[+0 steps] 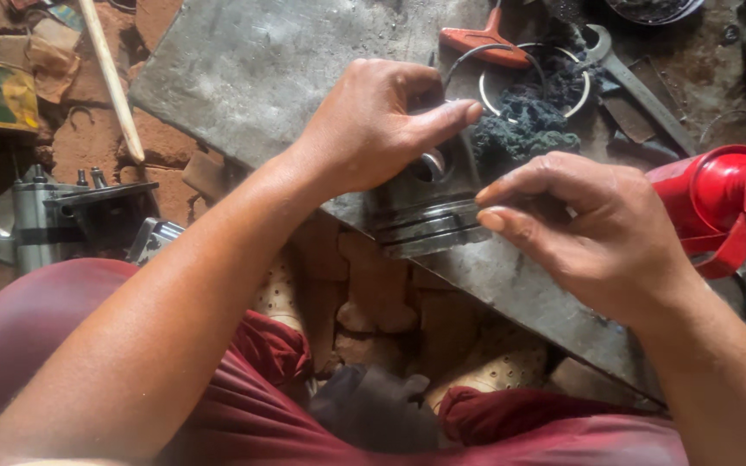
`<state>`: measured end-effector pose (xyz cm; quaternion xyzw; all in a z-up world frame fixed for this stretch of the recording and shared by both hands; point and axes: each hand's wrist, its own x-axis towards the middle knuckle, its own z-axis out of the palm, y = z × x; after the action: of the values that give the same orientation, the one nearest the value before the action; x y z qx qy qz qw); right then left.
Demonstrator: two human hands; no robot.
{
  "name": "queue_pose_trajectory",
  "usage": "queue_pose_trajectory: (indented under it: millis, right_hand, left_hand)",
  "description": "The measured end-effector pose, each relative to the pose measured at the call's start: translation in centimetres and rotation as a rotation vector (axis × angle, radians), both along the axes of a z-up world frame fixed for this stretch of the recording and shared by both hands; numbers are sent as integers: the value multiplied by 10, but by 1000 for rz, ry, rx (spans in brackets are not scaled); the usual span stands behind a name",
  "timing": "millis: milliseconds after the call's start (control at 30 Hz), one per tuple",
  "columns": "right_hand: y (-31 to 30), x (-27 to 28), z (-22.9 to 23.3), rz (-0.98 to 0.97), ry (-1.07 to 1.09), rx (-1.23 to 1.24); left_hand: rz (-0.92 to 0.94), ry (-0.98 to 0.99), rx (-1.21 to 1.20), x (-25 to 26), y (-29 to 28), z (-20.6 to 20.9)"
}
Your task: The person cleans a metal piston by hand, using a dark cloth to wipe the exterior and a small metal tool to scrape the ring grooves. The person rotates the piston to access different areas and continues cleaning the grooves and surface.
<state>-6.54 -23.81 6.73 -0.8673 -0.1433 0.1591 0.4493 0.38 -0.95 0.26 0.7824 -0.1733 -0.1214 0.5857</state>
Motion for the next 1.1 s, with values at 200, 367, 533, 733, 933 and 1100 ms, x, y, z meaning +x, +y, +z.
queue_pose_trajectory:
  millis: [200,367,533,733,933,1100]
  right_hand:
    - [7,-1,-8,107,-183,-31]
    - [4,-1,-19,-7,72,111]
    - [-10,8,-28,-107,367,190]
    - [-7,12,-27,-38,307,195]
    - [11,1,-9,-13,-15,0]
    - [24,1,14,213,-561,-236]
  left_hand:
    - [10,-71,61,2,1,-1]
    - [8,-57,102,2,4,0]
    - [-11,-68,32,2,3,-5]
    - [21,-87,46,1,1,-5]
    - [36,-98,99,2,0,-4]
    - [57,-147,153,3,-1,-4]
